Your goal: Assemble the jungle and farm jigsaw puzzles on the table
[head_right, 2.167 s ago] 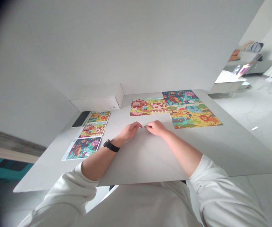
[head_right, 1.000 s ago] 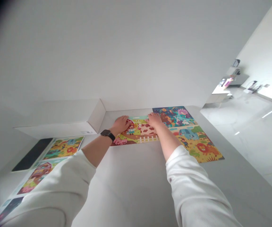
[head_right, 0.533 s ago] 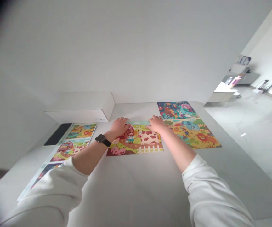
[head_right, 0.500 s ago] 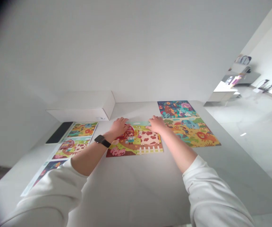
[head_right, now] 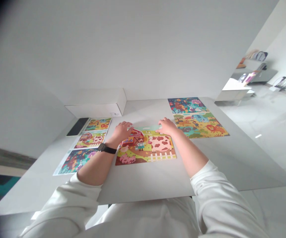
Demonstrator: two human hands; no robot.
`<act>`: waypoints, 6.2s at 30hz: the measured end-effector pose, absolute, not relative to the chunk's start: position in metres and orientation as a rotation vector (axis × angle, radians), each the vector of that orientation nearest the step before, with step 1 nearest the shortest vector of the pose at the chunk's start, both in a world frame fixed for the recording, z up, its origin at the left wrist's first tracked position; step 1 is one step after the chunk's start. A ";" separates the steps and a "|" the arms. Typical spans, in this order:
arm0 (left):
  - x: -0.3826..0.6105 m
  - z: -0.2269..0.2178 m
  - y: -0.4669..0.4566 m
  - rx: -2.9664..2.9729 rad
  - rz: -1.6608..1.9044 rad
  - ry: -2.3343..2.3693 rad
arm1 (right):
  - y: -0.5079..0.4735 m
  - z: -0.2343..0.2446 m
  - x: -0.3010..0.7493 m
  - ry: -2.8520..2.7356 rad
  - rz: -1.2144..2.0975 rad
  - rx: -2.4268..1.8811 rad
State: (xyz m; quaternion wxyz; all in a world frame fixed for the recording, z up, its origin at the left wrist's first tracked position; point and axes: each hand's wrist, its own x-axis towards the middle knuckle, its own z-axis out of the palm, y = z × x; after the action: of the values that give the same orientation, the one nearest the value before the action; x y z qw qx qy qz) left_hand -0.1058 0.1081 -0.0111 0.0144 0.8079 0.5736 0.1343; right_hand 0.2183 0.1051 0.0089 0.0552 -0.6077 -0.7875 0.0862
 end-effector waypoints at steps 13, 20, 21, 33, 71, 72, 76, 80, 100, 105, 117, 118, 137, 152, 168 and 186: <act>-0.103 -0.016 0.115 2.489 0.479 1.836 | 0.111 -0.004 0.221 -2.191 0.388 -1.714; -0.111 -0.009 0.111 2.381 0.611 1.709 | 0.108 0.000 0.229 -2.171 0.482 -1.551; -0.112 -0.007 0.111 2.379 0.616 1.705 | 0.107 0.001 0.229 -2.165 0.499 -1.523; -0.113 0.024 0.104 2.482 0.649 1.599 | 0.097 0.031 0.233 -2.051 0.621 -1.429; -0.067 0.014 0.103 2.321 0.322 1.271 | 0.099 0.030 0.172 -2.391 0.934 -1.585; -0.069 0.016 0.103 2.301 0.310 1.247 | 0.098 0.031 0.173 -2.402 0.973 -1.559; -0.075 0.023 0.102 2.185 0.231 1.117 | 0.098 0.034 0.180 -2.441 1.066 -1.481; -0.075 0.026 0.098 2.137 0.214 1.028 | 0.097 0.038 0.183 -2.435 1.062 -1.441; -0.071 0.064 0.083 1.910 0.760 1.058 | 0.077 0.091 0.193 -2.221 0.681 -1.356; -0.077 0.065 0.087 1.936 0.717 1.146 | 0.082 0.089 0.201 -2.082 0.835 -1.279; -0.097 0.052 0.098 2.301 0.150 1.370 | 0.090 0.039 0.173 -2.309 0.811 -1.401; -0.096 0.052 0.097 2.303 0.164 1.372 | 0.092 0.038 0.176 -2.318 0.733 -1.445; -0.007 0.037 0.012 2.824 0.037 1.116 | 0.036 0.047 0.251 -2.356 0.488 -1.869; -0.036 0.066 0.042 2.344 0.489 1.403 | -0.030 0.040 0.223 -2.620 0.546 -1.474; -0.005 0.048 -0.008 2.815 0.139 1.007 | 0.018 0.017 0.232 -1.977 0.443 -1.854; 0.023 0.017 -0.030 2.946 0.210 0.758 | 0.024 0.012 0.262 -1.536 1.044 -1.814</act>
State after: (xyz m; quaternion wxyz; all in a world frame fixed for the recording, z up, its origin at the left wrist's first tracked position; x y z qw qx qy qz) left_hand 0.0233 -0.0303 0.0165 0.0461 0.9651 0.2483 0.0688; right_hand 0.2619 0.0237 0.0124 0.2694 -0.6729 -0.5698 0.3873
